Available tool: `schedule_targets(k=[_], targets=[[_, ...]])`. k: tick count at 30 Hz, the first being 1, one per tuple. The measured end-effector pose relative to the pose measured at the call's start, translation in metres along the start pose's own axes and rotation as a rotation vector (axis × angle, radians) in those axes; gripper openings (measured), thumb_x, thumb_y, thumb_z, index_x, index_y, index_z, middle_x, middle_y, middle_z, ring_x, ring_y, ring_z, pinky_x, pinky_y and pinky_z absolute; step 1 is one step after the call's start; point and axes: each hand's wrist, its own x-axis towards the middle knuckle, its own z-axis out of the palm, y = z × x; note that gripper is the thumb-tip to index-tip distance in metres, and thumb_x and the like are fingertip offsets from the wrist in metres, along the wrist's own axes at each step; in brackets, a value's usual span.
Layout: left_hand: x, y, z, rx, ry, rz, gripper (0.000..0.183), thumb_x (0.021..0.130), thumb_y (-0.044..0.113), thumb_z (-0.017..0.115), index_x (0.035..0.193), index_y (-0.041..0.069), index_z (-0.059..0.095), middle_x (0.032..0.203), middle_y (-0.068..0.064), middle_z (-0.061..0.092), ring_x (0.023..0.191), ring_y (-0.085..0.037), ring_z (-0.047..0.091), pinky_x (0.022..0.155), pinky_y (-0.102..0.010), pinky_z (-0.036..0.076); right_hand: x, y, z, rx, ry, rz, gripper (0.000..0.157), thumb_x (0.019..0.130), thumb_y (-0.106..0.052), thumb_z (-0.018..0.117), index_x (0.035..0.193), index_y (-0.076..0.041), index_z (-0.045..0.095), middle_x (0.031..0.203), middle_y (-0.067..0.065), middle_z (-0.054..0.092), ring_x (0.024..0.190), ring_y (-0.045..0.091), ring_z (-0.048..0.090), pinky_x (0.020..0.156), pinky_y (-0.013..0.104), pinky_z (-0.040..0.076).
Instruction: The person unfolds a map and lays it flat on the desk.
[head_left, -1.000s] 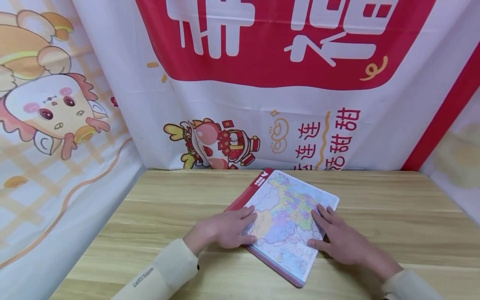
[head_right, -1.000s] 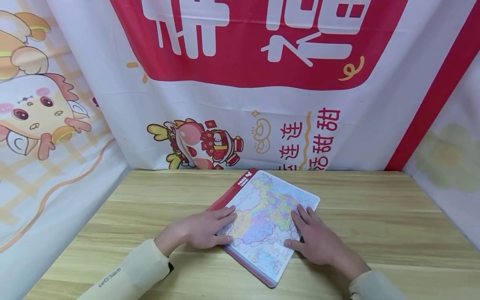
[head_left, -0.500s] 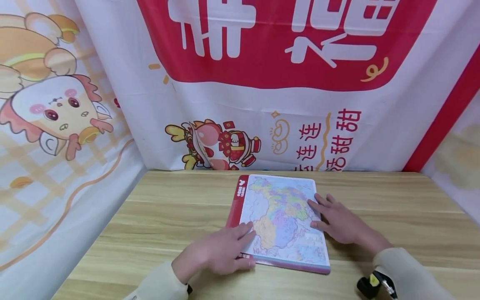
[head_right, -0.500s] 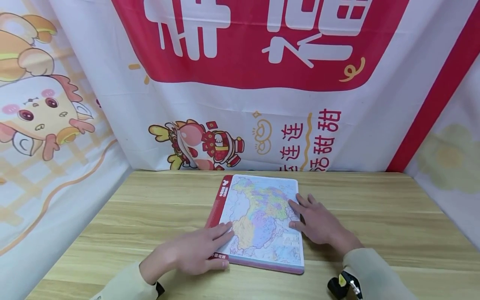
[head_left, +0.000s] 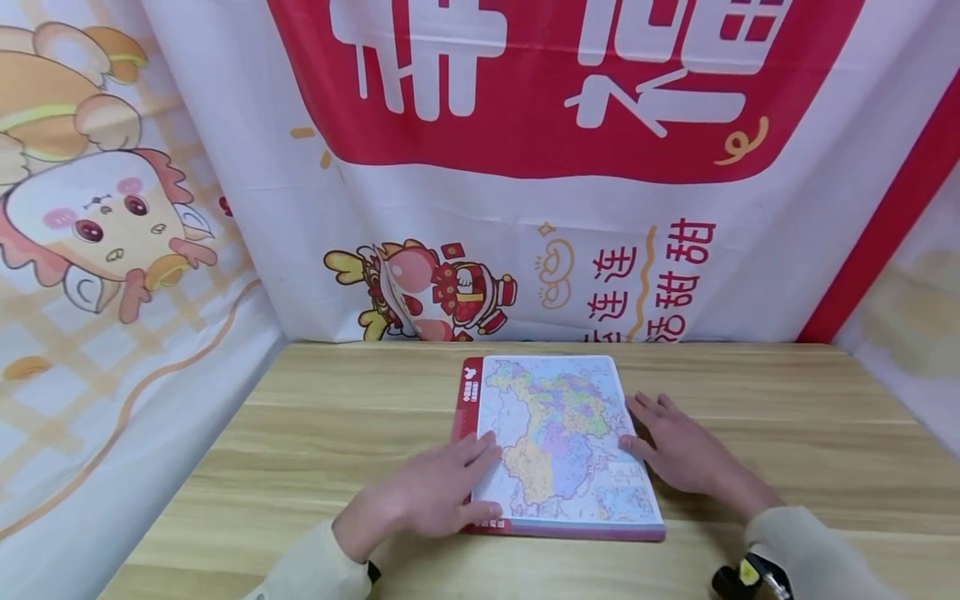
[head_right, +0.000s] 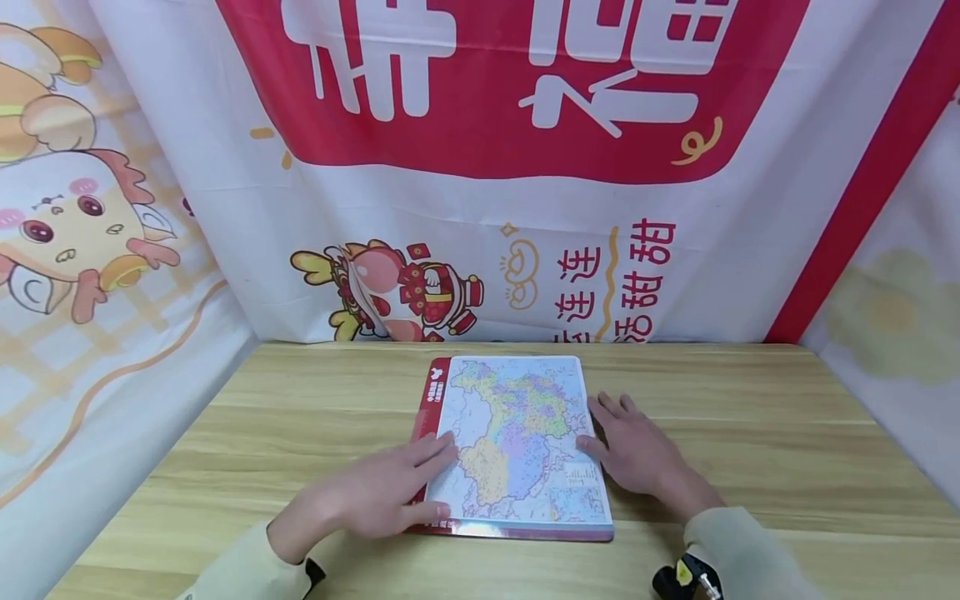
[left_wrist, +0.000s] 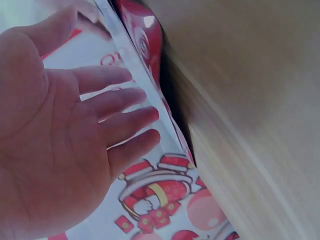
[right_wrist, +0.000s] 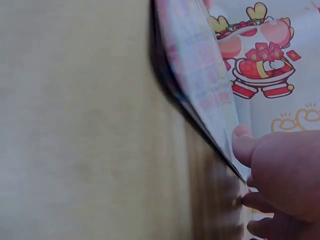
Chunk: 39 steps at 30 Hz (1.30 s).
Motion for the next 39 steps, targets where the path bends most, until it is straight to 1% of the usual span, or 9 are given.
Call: schedule_targets(k=[5,10,13,22,25,28,33,36,39], targets=[[0.009,-0.014,-0.004,-0.033,0.041,-0.083,0.087,0.099,0.060,0.065,0.168,0.018,0.032,0.179,-0.003,0.025,0.163,-0.028,0.032,0.128,-0.054,0.038,-0.010,-0.003,0.002,0.035,0.002,0.080,0.089,0.105,-0.057,0.056,0.162,0.007,0.033,0.169,0.034,0.029,0.154,0.065,0.020,0.119,0.079,0.029],[0.016,-0.026,-0.006,-0.073,0.082,-0.150,0.091,0.101,0.057,0.065,0.169,0.011,0.027,0.179,-0.008,0.024,0.164,-0.030,0.030,0.129,-0.052,0.037,-0.016,-0.007,0.002,0.077,-0.016,0.108,0.095,0.103,-0.064,0.055,0.160,0.010,0.035,0.170,0.035,0.024,0.154,0.067,0.015,0.119,0.080,0.026],[0.019,-0.029,-0.006,-0.085,0.083,-0.166,0.091,0.102,0.055,0.065,0.169,0.008,0.026,0.178,-0.010,0.025,0.164,-0.031,0.029,0.130,-0.052,0.036,-0.018,-0.009,0.003,0.103,-0.008,0.088,0.093,0.104,-0.063,0.056,0.160,0.009,0.037,0.170,0.035,0.023,0.153,0.069,0.014,0.118,0.082,0.027],[0.024,-0.031,-0.006,-0.100,0.064,-0.187,0.090,0.102,0.054,0.065,0.169,0.009,0.025,0.178,-0.009,0.026,0.164,-0.030,0.029,0.130,-0.053,0.035,-0.018,-0.008,0.008,0.168,0.063,0.045,0.083,0.103,-0.058,0.061,0.158,0.003,0.045,0.168,0.038,0.028,0.150,0.073,0.014,0.112,0.087,0.027],[0.025,-0.031,-0.006,-0.102,0.054,-0.193,0.091,0.101,0.055,0.065,0.170,0.010,0.025,0.178,-0.008,0.026,0.164,-0.029,0.028,0.130,-0.053,0.035,-0.018,-0.008,0.009,0.214,0.078,0.033,0.081,0.103,-0.054,0.063,0.157,0.003,0.046,0.167,0.038,0.029,0.151,0.073,0.015,0.114,0.086,0.024],[0.026,-0.031,-0.006,-0.103,0.046,-0.196,0.091,0.101,0.055,0.065,0.170,0.010,0.025,0.178,-0.008,0.025,0.165,-0.028,0.027,0.131,-0.053,0.034,-0.018,-0.009,0.008,0.297,0.085,0.062,0.078,0.103,-0.052,0.065,0.159,-0.002,0.046,0.169,0.033,0.031,0.153,0.068,0.016,0.117,0.084,0.021],[0.027,-0.032,-0.005,-0.110,0.038,-0.200,0.092,0.101,0.054,0.065,0.170,0.010,0.024,0.178,-0.008,0.024,0.165,-0.028,0.027,0.131,-0.053,0.033,-0.016,-0.016,0.004,0.518,0.130,0.161,0.066,0.105,-0.041,0.066,0.161,-0.010,0.047,0.161,0.024,0.050,0.150,0.049,0.045,0.119,0.068,0.041],[0.027,-0.032,-0.004,-0.115,0.031,-0.207,0.091,0.101,0.055,0.064,0.170,0.011,0.023,0.179,-0.008,0.024,0.165,-0.028,0.027,0.131,-0.052,0.033,-0.014,-0.020,0.002,0.637,0.174,0.226,0.058,0.107,-0.033,0.065,0.159,-0.012,0.050,0.152,0.020,0.061,0.136,0.038,0.062,0.109,0.049,0.057],[0.027,-0.031,-0.003,-0.123,0.028,-0.216,0.091,0.102,0.055,0.064,0.170,0.012,0.022,0.179,-0.007,0.024,0.165,-0.028,0.026,0.131,-0.054,0.033,-0.011,-0.023,-0.001,0.731,0.207,0.291,0.052,0.106,-0.029,0.067,0.155,-0.013,0.056,0.145,0.017,0.068,0.125,0.026,0.069,0.097,0.030,0.062]])
